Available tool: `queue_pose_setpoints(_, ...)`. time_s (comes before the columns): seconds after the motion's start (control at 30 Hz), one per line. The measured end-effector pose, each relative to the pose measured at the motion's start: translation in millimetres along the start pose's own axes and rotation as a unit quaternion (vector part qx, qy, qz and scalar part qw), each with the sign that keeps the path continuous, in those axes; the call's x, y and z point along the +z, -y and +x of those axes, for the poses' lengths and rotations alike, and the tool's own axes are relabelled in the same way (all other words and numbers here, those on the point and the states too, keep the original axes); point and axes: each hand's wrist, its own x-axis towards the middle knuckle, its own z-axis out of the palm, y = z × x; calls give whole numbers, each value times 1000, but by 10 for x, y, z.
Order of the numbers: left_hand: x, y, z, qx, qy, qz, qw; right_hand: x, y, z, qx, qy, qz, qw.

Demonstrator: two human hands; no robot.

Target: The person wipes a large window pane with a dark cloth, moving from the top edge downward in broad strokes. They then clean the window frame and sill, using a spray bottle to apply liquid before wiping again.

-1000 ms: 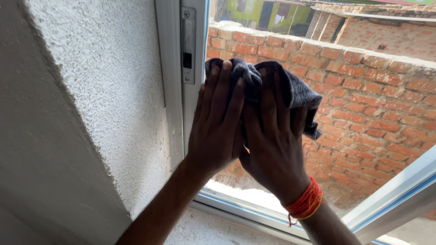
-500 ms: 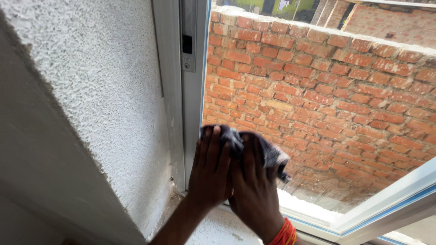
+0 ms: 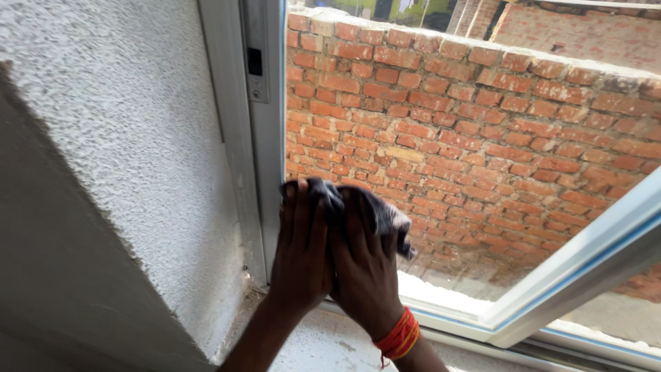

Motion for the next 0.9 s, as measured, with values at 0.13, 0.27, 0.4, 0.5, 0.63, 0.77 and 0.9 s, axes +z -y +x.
queue_pose_setpoints(0.13, -33, -166, 106, -15, -3, -16, 1000, -201, -41, 73, 3, -6, 32, 999)
queue_pose_setpoints(0.27, 49, -290, 34, -19, 5, 1, 1000, -211, -59, 11, 0, -13, 7, 1000)
queue_pose_setpoints(0.4, 81, -271, 266, -23, -30, 3, 999, -283, -194, 171, -15, -22, -14, 1000)
queue_pose_setpoints(0.5, 65, -320, 394, -26, -34, 1, 999, -393, -265, 242, -16, -36, 17, 999)
queue_pose_setpoints(0.63, 175, -536, 277, -23, -21, 3, 1000, -437, -273, 46, 12, -20, -8, 1000)
queue_pose_setpoints(0.77, 291, -682, 379, -5, -15, 18, 1000, -575, -472, 22, 5, -50, -6, 999)
queue_pose_setpoints(0.9, 404, -845, 566, 11, -19, 0, 1000, -789, -712, 23, 22, -54, 20, 998)
